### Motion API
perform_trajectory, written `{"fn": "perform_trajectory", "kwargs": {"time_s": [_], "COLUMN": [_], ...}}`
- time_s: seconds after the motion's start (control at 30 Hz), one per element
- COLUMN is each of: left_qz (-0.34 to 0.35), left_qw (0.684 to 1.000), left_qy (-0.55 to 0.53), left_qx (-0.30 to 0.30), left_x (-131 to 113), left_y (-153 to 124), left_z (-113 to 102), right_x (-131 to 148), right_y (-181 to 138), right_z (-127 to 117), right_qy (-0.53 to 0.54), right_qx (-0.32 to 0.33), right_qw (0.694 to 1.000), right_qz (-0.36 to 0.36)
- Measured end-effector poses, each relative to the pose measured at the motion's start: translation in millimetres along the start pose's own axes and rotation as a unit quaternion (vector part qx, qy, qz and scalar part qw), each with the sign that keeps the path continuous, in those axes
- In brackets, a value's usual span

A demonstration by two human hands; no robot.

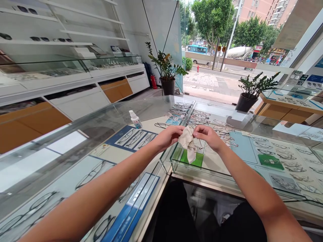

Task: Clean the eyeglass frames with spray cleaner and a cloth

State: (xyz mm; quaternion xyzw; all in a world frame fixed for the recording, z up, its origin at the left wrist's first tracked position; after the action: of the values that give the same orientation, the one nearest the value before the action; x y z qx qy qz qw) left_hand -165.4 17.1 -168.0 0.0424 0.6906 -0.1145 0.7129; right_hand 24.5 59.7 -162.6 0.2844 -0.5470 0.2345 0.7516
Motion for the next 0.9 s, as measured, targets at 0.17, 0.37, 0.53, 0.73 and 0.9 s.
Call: {"fn": "perform_trajectory", "kwargs": {"time_s": [0.17, 0.37, 0.53, 0.73, 0.9], "left_qz": [-0.005, -0.020, -0.044, -0.094, -0.060], "left_qw": [1.000, 0.999, 0.997, 0.991, 0.990], "left_qy": [0.023, 0.027, 0.047, 0.096, 0.116], "left_qx": [-0.004, -0.021, -0.031, 0.016, 0.048], "left_x": [-1.1, -2.2, 0.7, 6.6, 6.6], "left_y": [-2.2, -3.8, -3.0, -3.8, -5.5], "left_z": [2.5, 8.0, 8.4, 10.0, 7.6], "right_x": [-0.5, -0.2, -1.0, -3.5, -1.0], "right_y": [-0.1, 0.2, 0.0, -0.6, -2.2], "right_z": [-0.3, 0.3, 1.9, 1.9, 2.8], "right_qy": [-0.016, -0.022, -0.020, -0.032, -0.039], "right_qx": [-0.002, 0.005, 0.002, 0.011, 0.015], "right_qw": [1.000, 1.000, 1.000, 0.999, 0.999], "right_qz": [0.006, 0.000, 0.012, 0.015, 0.015]}}
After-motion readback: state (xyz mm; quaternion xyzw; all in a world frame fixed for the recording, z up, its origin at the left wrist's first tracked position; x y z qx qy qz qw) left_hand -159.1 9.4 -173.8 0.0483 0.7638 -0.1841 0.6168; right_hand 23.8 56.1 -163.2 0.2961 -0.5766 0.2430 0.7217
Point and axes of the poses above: each hand's wrist, its own y-axis towards the middle knuckle, its own z-axis out of the palm, x = y × z, the point moved 2 cm from there along y, towards the middle knuckle, and after that the axes turned 12 degrees about y, right-handed, at the moved point
